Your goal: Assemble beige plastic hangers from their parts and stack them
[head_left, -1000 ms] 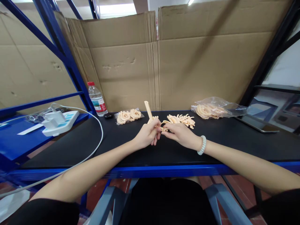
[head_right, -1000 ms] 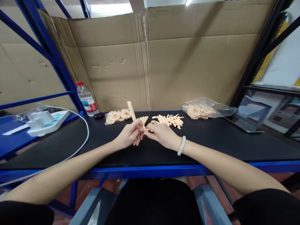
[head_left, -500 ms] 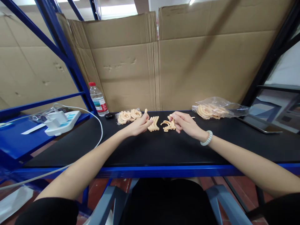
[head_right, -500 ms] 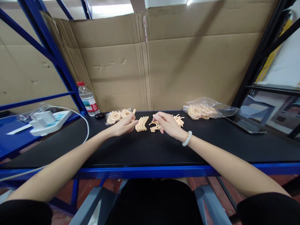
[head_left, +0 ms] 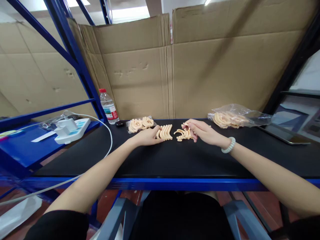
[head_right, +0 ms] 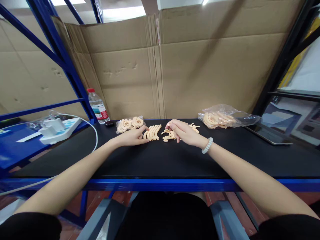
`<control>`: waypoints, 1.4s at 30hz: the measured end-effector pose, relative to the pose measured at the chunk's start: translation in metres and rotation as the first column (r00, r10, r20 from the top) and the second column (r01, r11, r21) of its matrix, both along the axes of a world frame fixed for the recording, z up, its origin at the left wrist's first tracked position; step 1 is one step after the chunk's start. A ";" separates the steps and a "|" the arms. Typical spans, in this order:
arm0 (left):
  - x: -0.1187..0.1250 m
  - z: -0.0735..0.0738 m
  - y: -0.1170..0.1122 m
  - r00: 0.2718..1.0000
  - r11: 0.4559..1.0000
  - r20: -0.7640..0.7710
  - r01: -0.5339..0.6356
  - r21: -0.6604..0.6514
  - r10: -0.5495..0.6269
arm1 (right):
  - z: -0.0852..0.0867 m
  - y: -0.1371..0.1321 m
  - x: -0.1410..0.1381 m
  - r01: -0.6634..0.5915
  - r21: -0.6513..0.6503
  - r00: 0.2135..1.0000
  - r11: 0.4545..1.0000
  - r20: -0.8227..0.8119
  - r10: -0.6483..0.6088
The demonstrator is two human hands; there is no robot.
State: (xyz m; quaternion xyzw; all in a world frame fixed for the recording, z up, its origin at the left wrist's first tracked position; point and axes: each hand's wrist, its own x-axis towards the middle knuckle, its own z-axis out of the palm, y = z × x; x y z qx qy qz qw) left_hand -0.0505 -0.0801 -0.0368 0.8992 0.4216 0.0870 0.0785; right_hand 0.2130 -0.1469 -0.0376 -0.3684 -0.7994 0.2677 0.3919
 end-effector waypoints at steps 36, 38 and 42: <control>0.041 -0.054 0.054 0.995 0.969 0.086 0.023 0.247 -0.045 | -0.042 0.048 -0.059 0.137 0.499 0.571 0.856 0.666 -0.480; 0.042 -0.056 0.059 0.996 0.965 0.084 0.015 0.260 -0.038 | -0.044 0.064 -0.064 0.138 0.449 0.525 0.883 0.723 -0.450; 0.051 -0.058 0.075 0.995 0.958 0.084 0.026 0.287 -0.052 | -0.040 0.105 -0.062 0.128 0.381 0.502 0.916 0.772 -0.391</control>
